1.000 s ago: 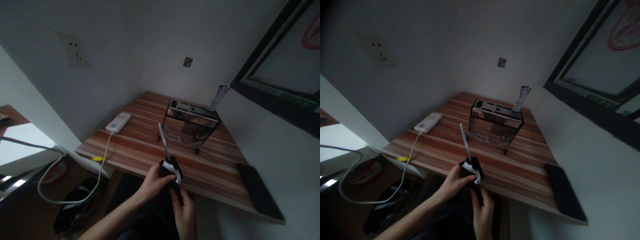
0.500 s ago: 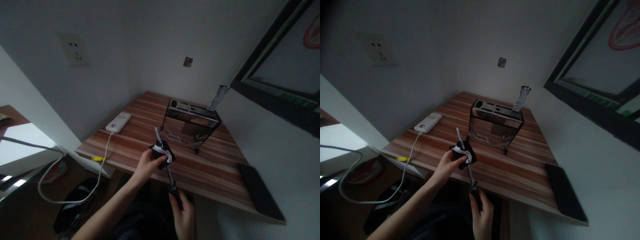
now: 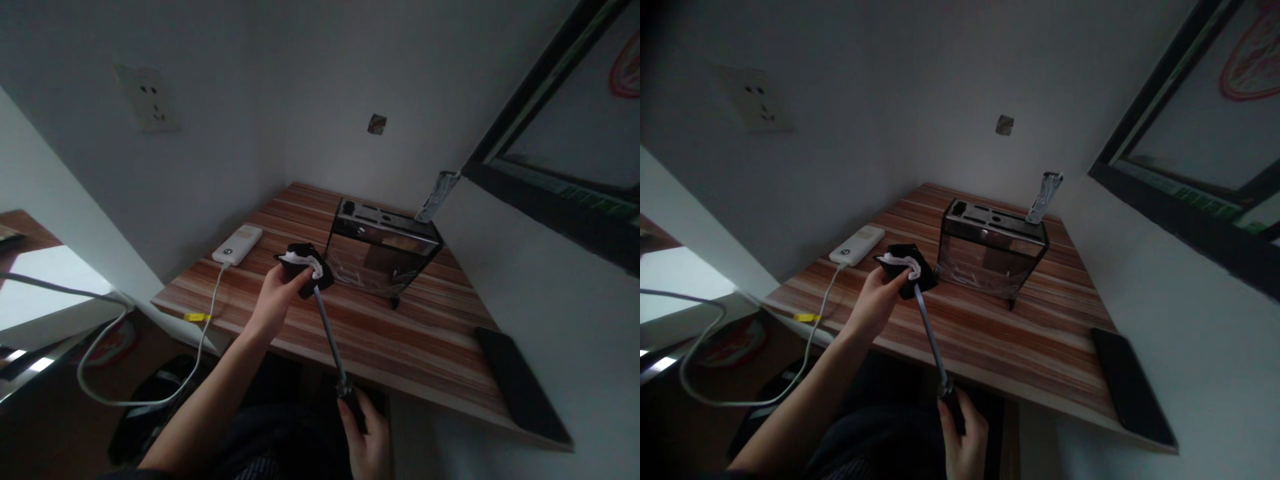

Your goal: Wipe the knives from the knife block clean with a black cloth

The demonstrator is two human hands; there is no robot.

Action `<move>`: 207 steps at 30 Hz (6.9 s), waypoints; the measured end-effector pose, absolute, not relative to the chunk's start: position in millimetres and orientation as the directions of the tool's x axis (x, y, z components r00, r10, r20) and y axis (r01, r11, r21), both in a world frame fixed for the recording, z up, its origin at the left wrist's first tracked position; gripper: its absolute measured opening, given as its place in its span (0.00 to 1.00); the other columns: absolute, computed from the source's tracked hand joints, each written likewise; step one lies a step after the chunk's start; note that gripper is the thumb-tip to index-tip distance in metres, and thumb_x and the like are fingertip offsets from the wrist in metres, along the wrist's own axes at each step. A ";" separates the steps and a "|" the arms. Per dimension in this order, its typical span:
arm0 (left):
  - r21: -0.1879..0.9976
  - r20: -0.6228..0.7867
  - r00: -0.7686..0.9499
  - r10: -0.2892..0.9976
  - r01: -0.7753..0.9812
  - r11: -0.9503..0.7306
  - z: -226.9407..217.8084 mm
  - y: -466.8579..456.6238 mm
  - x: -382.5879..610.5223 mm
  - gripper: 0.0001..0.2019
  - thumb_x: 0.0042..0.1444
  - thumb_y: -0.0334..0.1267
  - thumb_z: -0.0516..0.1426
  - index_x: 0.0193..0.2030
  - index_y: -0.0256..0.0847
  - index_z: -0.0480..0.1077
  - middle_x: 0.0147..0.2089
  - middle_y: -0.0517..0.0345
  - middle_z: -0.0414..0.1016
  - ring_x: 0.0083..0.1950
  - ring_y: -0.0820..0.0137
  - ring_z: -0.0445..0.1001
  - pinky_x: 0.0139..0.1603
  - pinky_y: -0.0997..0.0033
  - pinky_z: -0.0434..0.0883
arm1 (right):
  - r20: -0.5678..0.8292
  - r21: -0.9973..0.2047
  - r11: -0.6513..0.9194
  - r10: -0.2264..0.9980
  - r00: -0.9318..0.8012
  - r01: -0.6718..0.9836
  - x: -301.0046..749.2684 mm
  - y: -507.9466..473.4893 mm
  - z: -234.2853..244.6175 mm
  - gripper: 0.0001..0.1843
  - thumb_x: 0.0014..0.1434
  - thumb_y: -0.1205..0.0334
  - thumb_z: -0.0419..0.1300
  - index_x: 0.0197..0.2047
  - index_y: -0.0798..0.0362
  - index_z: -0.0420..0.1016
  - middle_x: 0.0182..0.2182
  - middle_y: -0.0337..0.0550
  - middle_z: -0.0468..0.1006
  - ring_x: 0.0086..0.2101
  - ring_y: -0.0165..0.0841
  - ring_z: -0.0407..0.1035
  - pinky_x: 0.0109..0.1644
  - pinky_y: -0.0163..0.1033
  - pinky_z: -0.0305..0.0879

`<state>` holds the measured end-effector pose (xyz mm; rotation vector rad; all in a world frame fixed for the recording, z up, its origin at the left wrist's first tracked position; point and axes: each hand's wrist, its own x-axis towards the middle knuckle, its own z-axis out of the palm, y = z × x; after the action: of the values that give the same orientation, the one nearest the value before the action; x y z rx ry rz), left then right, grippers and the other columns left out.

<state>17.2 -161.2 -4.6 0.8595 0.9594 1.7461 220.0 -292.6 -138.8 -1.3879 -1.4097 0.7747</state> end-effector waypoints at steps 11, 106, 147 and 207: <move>0.845 0.112 -0.345 0.932 -0.461 -0.272 -8.5 -161.0 19.5 0.17 0.41 0.43 0.69 0.36 0.35 0.78 0.35 0.56 0.80 0.37 0.70 0.76 0.42 0.73 0.69 | 0.213 -0.935 0.137 0.954 0.209 0.328 204.9 -297.8 -126.2 0.21 0.56 0.42 0.60 0.38 0.52 0.83 0.35 0.49 0.84 0.37 0.41 0.79 0.40 0.35 0.75; 0.892 0.167 -0.369 0.914 -0.339 -0.299 8.0 -171.2 -8.6 0.16 0.39 0.40 0.69 0.35 0.35 0.77 0.34 0.55 0.81 0.35 0.69 0.77 0.39 0.74 0.72 | 0.370 -0.854 0.325 0.929 0.034 0.406 206.3 -282.6 -130.3 0.15 0.58 0.53 0.61 0.42 0.52 0.82 0.36 0.46 0.84 0.36 0.40 0.80 0.39 0.35 0.76; 0.649 -0.221 -0.127 0.967 -0.759 0.048 -67.7 -163.8 31.2 0.13 0.40 0.31 0.65 0.36 0.38 0.74 0.40 0.53 0.80 0.50 0.62 0.77 0.52 0.68 0.71 | 0.843 -0.222 0.517 0.528 -0.103 0.826 325.0 -198.9 8.2 0.15 0.58 0.49 0.60 0.40 0.50 0.80 0.33 0.46 0.83 0.32 0.40 0.78 0.37 0.40 0.74; 0.677 -0.281 -0.144 0.949 -0.731 0.090 -73.7 -162.5 26.9 0.11 0.46 0.29 0.60 0.38 0.43 0.74 0.38 0.59 0.80 0.49 0.65 0.78 0.55 0.70 0.70 | 0.045 0.944 0.287 0.384 -0.922 0.165 241.0 -2.2 337.0 0.26 0.68 0.63 0.44 0.27 0.60 0.77 0.27 0.35 0.76 0.41 0.31 0.70 0.46 0.43 0.59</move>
<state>26.9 -162.5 -73.7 0.3350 0.8492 1.5034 241.0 -2.2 337.0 -0.5773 -2.6661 -1.9145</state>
